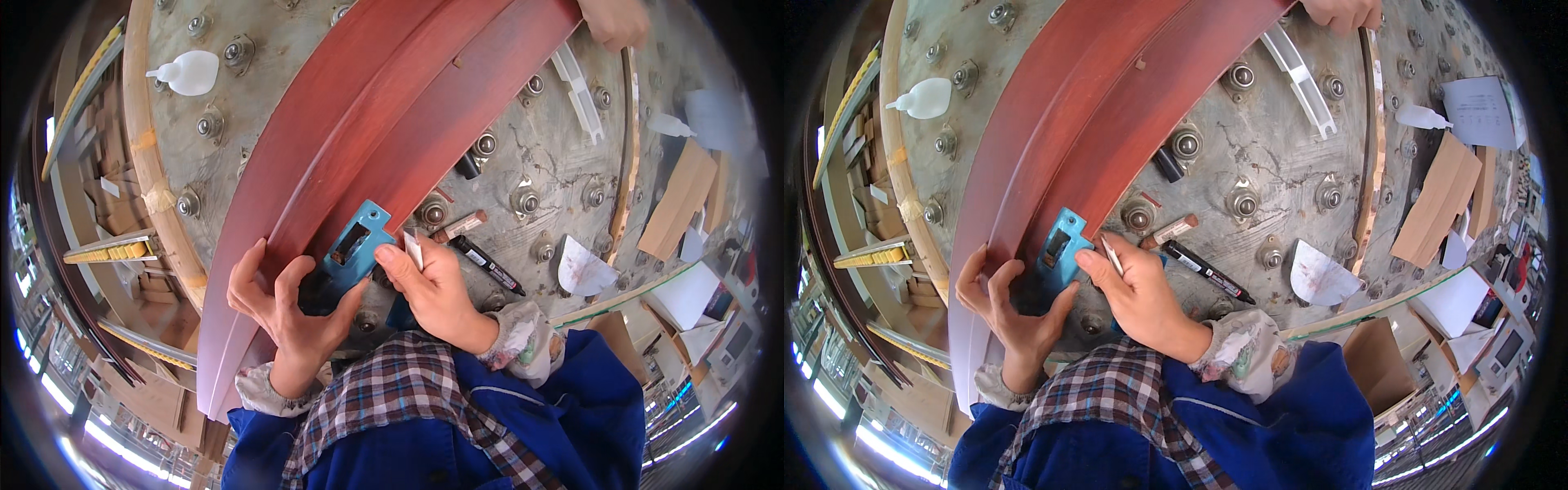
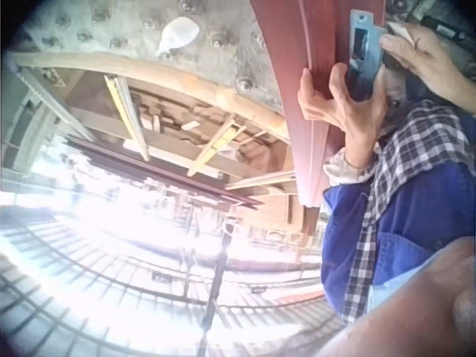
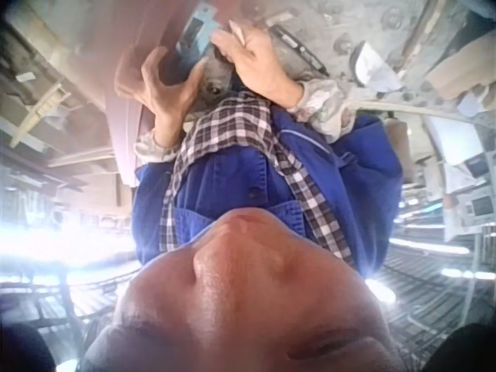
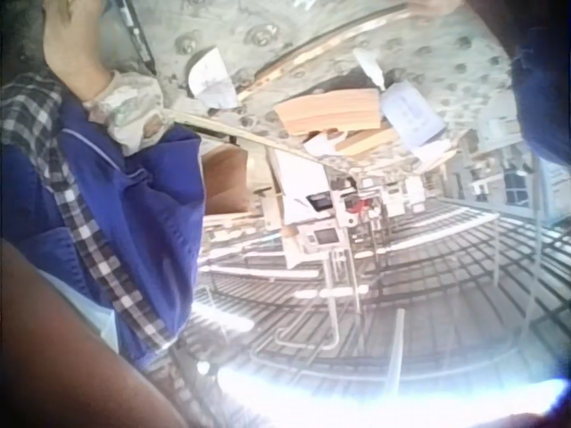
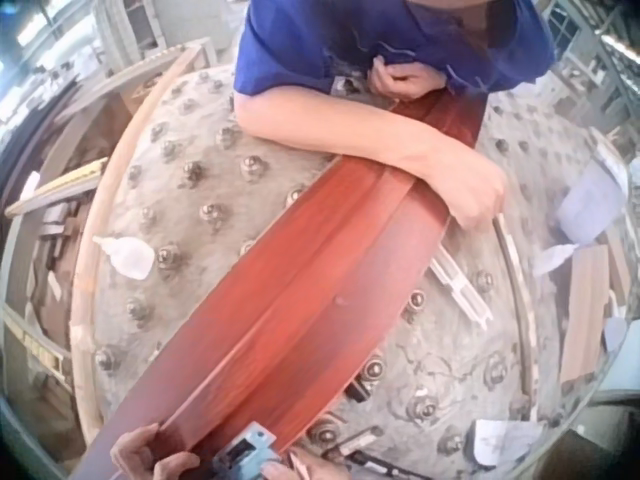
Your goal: The person fits a metal bracket into a rectangular cutout on a curved wooden piece. They repeatedly test the fit, adjust the bracket, and use a small tool to scrape or clean the edges of the cutout to ensure proper alignment.
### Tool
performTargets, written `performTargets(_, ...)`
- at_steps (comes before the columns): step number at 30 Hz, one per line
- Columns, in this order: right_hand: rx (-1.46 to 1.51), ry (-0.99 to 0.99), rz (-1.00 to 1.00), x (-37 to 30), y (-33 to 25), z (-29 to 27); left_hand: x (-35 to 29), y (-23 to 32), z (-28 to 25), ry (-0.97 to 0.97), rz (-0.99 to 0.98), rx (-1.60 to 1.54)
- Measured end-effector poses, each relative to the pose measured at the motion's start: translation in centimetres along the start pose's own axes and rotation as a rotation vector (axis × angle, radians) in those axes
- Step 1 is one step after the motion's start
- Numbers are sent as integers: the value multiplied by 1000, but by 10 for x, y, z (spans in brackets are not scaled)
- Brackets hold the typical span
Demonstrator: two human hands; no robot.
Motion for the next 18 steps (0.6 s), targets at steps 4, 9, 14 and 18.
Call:
performTargets(4,18,31,-11,0,-1,2,1,0,1,-22,-9,-6)
performTargets(9,-16,47,-45,0,-1,3,-2,-1,3,1,-25,-44)
performTargets(14,-16,55,-18,0,0,4,-2,-3,6,43,74,27)
performTargets(18,-126,115,-129,-4,-13,6,-4,-6,6,91,169,82)
Point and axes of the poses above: each hand's wrist, its own x-axis towards the middle knuckle, its own z-axis out of the palm, y = z × x, the point moved 2 cm from there along x, towards the middle knuckle, and after that the axes turned 5 degrees about -y, right-handed, at the moved point
